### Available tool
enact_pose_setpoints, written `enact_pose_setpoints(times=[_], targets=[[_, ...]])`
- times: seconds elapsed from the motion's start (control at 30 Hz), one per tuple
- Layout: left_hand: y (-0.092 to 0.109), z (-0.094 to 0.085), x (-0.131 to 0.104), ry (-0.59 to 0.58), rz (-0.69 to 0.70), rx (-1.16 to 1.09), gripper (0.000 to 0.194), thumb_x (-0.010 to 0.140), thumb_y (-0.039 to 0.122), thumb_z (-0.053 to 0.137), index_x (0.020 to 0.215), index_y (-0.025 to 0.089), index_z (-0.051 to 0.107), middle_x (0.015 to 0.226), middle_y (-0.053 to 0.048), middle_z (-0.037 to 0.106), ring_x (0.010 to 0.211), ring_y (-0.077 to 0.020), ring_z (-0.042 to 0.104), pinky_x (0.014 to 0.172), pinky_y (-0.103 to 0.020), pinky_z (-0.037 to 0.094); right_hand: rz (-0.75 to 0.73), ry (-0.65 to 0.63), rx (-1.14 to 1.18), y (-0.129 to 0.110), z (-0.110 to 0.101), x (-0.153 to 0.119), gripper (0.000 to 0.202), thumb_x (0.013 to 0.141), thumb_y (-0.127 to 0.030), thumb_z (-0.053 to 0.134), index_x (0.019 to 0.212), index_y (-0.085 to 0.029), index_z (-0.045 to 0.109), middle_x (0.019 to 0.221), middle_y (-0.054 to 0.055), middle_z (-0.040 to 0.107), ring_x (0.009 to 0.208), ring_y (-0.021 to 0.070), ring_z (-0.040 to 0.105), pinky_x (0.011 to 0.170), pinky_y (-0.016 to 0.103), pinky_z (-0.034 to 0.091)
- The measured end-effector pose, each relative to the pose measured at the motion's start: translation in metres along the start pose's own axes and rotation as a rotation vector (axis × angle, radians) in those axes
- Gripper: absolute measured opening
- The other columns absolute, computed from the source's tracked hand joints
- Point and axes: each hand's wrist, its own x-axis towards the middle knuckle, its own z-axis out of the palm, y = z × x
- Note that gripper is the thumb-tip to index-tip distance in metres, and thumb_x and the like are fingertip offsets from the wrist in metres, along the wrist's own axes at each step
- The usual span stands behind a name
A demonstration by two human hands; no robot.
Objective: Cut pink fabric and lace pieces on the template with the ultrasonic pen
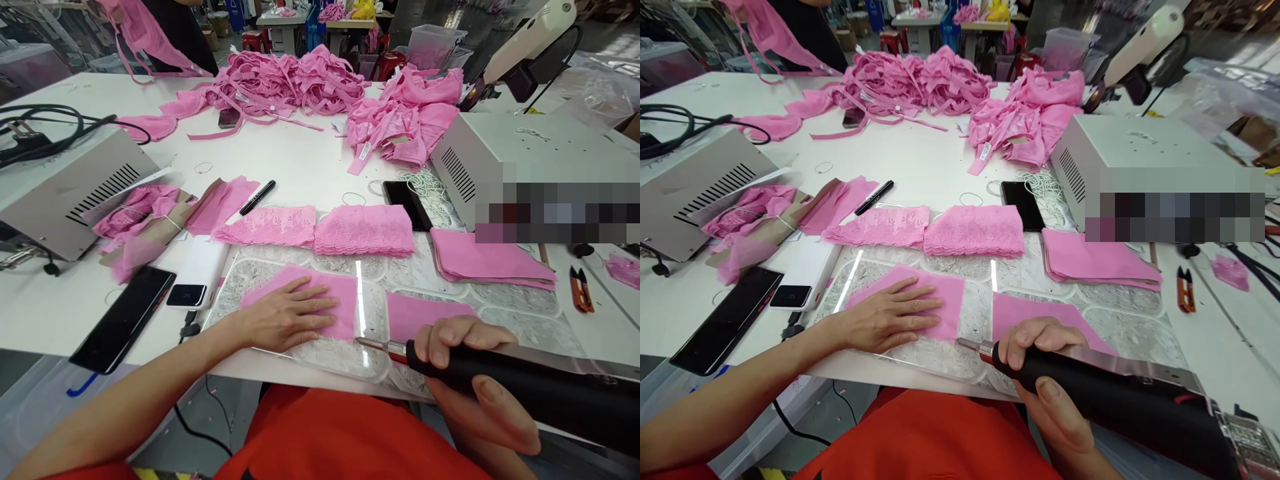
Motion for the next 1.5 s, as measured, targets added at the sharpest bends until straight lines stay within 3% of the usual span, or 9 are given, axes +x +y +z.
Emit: enact_pose_setpoints(times=[0.2, 0.4, 0.7, 1.07, 1.3, 1.5], targets=[[0.001, 0.0, 0.0, -0.004, -0.009, -0.01, 0.039, 0.102, 0.035, 0.038, 0.135, 0.023, 0.054, 0.153, -0.004, 0.038, 0.146, -0.0219, 0.024, 0.122, -0.043, 0.01, -0.001, -0.035, 0.016, 0.005, 0.003, 0.001, 0.022, 0.079, -0.026, 0.061, 0.1, -0.022, 0.061, 0.087, 0.001, 0.058, 0.065, 0.0125, 0.052, 0.057, 0.032, 0.049], [0.001, 0.0, 0.001, 0.007, -0.019, -0.011, 0.037, 0.102, 0.035, 0.04, 0.134, 0.023, 0.055, 0.153, -0.005, 0.038, 0.145, -0.0225, 0.027, 0.122, -0.044, 0.013, 0.037, 0.015, -0.009, 0.005, 0.002, 0.0, 0.02, 0.076, -0.027, 0.064, 0.096, -0.023, 0.061, 0.086, 0.0, 0.056, 0.066, 0.0122, 0.052, 0.061, 0.032, 0.048], [0.001, 0.0, 0.0, 0.019, -0.009, 0.0, 0.037, 0.102, 0.035, 0.04, 0.132, 0.024, 0.056, 0.152, -0.005, 0.04, 0.145, -0.0224, 0.027, 0.121, -0.043, 0.016, 0.0, -0.017, -0.023, 0.003, 0.003, 0.0, 0.021, 0.078, -0.025, 0.062, 0.099, -0.022, 0.062, 0.085, 0.002, 0.056, 0.063, 0.0134, 0.052, 0.056, 0.033, 0.049], [0.002, 0.0, 0.001, 0.031, -0.019, -0.031, 0.035, 0.101, 0.034, 0.041, 0.129, 0.022, 0.059, 0.15, -0.006, 0.043, 0.144, -0.0242, 0.03, 0.121, -0.045, 0.015, -0.038, -0.053, -0.055, 0.006, 0.008, 0.004, 0.009, 0.081, -0.024, 0.062, 0.089, -0.023, 0.059, 0.078, 0.0, 0.055, 0.062, 0.0117, 0.051, 0.055, 0.03, 0.05], [0.002, -0.016, 0.003, 0.006, -0.043, -0.093, 0.036, 0.102, 0.034, 0.04, 0.13, 0.019, 0.059, 0.148, -0.007, 0.046, 0.144, -0.0225, 0.031, 0.121, -0.046, 0.014, -0.025, -0.021, -0.046, 0.003, 0.01, 0.007, 0.015, 0.078, -0.023, 0.063, 0.092, -0.022, 0.062, 0.081, 0.002, 0.057, 0.063, 0.0126, 0.053, 0.056, 0.032, 0.051], [-0.01, -0.025, -0.001, 0.022, -0.074, -0.009, 0.034, 0.102, 0.03, 0.039, 0.126, 0.021, 0.061, 0.144, -0.007, 0.051, 0.142, -0.0228, 0.035, 0.12, -0.047, 0.015, -0.064, -0.028, -0.066, 0.01, 0.02, 0.014, 0.015, 0.076, -0.023, 0.065, 0.09, -0.023, 0.063, 0.079, 0.001, 0.058, 0.059, 0.0123, 0.054, 0.054, 0.032, 0.053]])
